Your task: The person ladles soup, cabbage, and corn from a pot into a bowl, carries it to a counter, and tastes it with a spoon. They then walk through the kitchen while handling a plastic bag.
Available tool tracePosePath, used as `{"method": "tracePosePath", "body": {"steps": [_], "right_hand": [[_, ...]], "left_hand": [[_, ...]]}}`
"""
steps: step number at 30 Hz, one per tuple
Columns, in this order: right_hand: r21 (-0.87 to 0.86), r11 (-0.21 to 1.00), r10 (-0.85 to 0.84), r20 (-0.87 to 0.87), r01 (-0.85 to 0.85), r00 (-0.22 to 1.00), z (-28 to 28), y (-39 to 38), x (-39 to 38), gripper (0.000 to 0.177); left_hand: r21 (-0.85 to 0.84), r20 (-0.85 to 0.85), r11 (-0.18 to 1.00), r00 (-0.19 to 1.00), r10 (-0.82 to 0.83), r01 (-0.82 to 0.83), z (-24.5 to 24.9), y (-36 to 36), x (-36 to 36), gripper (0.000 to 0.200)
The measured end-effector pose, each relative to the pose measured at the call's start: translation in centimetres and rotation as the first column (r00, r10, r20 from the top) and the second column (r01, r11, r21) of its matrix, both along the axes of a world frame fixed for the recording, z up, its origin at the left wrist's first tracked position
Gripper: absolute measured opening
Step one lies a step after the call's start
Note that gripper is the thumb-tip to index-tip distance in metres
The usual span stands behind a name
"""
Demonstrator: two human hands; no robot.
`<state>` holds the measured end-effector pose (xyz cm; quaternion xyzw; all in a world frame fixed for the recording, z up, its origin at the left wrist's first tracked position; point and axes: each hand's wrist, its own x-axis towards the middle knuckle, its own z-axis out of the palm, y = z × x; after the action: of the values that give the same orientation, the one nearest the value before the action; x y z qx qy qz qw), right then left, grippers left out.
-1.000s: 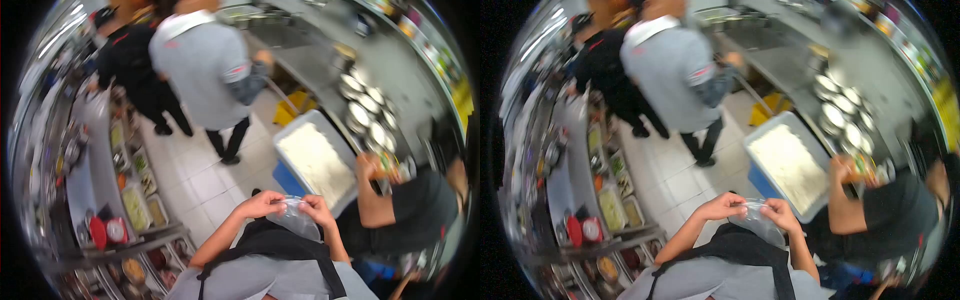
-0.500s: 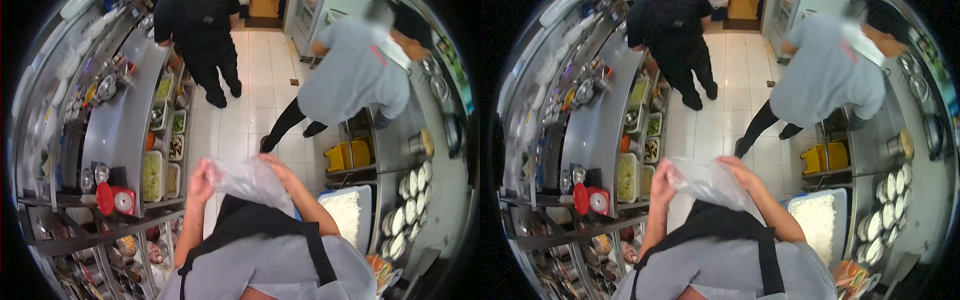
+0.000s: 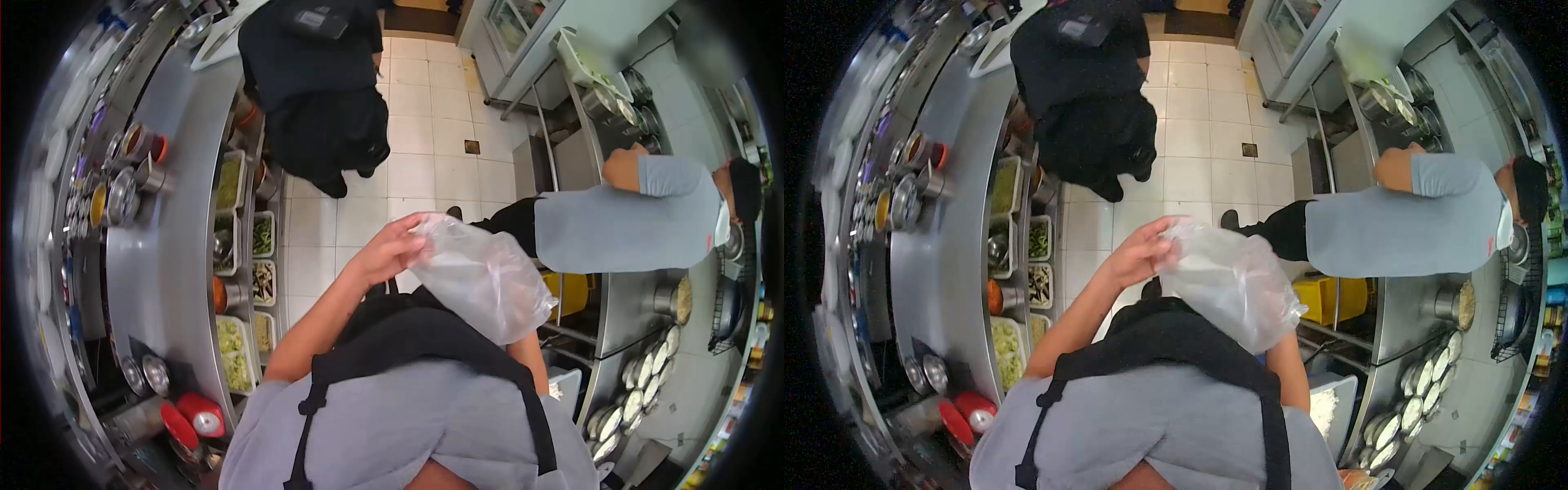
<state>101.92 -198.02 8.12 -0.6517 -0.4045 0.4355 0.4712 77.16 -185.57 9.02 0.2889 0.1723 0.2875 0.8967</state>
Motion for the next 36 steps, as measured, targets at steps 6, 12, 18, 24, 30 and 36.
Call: {"method": "tracePosePath", "body": {"steps": [6,12,18,24,30,36], "right_hand": [[-0.060,0.992,-0.122,-0.625,0.108,0.771,-1.5,13.9,9.6,0.018],[-0.244,0.970,-0.182,-0.734,-0.005,0.654,-8.8,29.8,12.1,0.025],[-0.256,0.914,0.003,-0.771,-0.314,0.637,-8.9,45.2,15.5,0.025],[-0.174,0.834,0.415,-0.428,-0.524,0.803,-4.8,62.2,19.8,0.023],[-0.300,0.906,0.161,-0.407,-0.298,0.899,-5.8,73.0,27.6,0.023],[-0.311,0.941,0.008,-0.367,-0.131,0.930,-4.2,83.9,34.0,0.023]], "left_hand": [[0.183,-0.230,0.975,0.970,-0.083,0.127,-0.6,16.4,7.1,0.013],[-0.102,-0.252,0.952,0.934,0.255,-0.287,-3.2,29.5,10.4,0.009],[-0.118,-0.246,0.894,0.884,0.396,-0.433,-5.7,38.8,10.7,0.009],[0.142,-0.486,0.989,0.868,0.098,-0.032,-6.8,47.0,17.0,0.021],[0.196,-0.312,0.979,0.950,0.004,0.060,-8.6,64.3,27.6,0.021],[0.105,-0.183,0.993,0.982,-0.041,0.061,-4.3,80.1,35.3,0.022]]}}
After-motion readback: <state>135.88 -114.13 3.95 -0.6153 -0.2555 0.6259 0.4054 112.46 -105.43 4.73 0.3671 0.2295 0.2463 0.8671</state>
